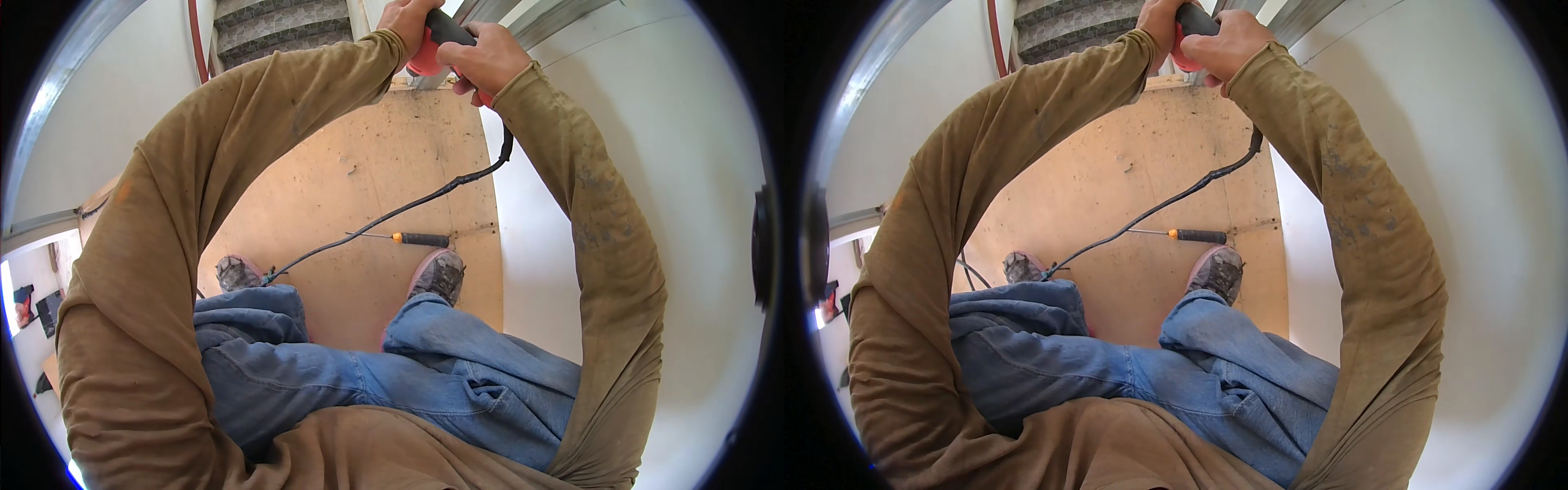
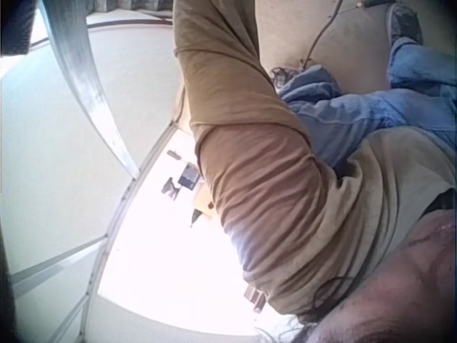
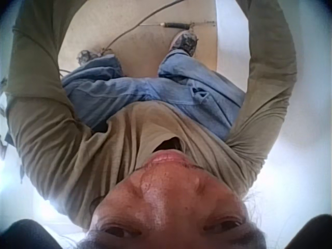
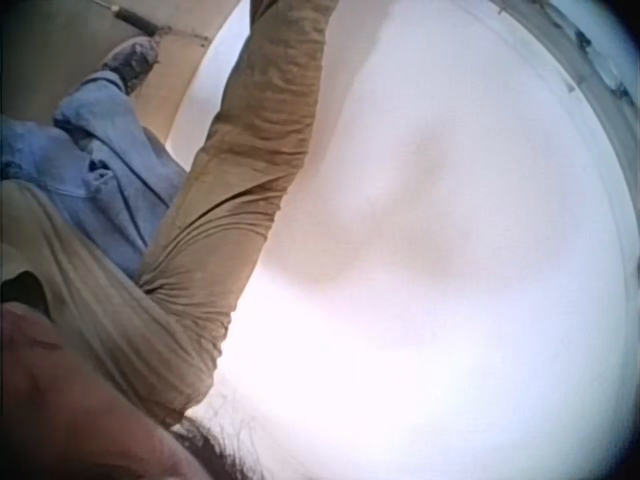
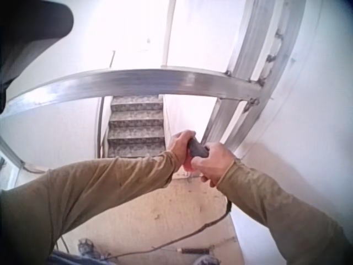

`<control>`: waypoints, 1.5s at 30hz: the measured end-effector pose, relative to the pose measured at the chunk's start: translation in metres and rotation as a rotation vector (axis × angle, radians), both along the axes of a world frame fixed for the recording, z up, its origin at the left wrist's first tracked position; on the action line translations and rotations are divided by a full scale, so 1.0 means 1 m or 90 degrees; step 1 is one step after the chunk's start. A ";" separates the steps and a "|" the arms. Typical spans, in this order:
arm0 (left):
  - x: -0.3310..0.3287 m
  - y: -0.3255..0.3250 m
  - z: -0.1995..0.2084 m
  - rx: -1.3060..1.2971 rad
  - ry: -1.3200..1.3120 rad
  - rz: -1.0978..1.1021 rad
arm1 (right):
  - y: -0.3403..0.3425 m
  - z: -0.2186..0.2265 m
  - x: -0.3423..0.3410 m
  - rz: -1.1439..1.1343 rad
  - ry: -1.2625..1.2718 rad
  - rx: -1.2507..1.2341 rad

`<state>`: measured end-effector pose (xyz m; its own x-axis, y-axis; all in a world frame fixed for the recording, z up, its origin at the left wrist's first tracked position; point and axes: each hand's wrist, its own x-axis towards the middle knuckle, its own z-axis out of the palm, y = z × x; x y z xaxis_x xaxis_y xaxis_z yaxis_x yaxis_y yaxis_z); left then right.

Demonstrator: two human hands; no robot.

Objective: The person uses a power drill to make holes in metal framing, then uses a screwdriver to secure hardware. The person also sorts small screws from a plastic bag into a container.

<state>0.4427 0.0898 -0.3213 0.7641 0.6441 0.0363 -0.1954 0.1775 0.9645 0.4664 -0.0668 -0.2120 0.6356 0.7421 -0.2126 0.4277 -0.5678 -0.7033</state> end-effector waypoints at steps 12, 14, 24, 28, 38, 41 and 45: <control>0.010 0.001 -0.010 0.003 -0.044 0.012 | -0.004 0.006 -0.005 0.024 0.017 -0.006; 0.007 0.003 -0.010 0.016 -0.030 0.017 | 0.000 0.005 -0.005 0.031 0.000 -0.010; 0.016 0.012 -0.020 0.094 -0.047 0.017 | 0.032 0.019 0.002 0.053 0.106 -0.194; 0.014 0.009 -0.018 0.008 -0.022 -0.024 | 0.033 0.022 -0.008 -0.010 -0.019 -0.260; 0.005 0.002 -0.010 0.099 -0.017 0.017 | 0.029 0.005 0.005 0.076 -0.070 -0.222; 0.006 0.003 -0.011 0.092 -0.009 0.014 | 0.031 0.011 0.002 0.087 -0.089 -0.256; 0.008 0.009 -0.014 0.028 -0.012 0.003 | 0.035 0.026 -0.014 -0.023 -0.021 -0.266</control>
<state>0.4504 0.0988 -0.3356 0.7596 0.6455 0.0791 -0.2148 0.1343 0.9674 0.4521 -0.0319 -0.1862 0.6708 0.5736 -0.4701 0.4204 -0.8163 -0.3962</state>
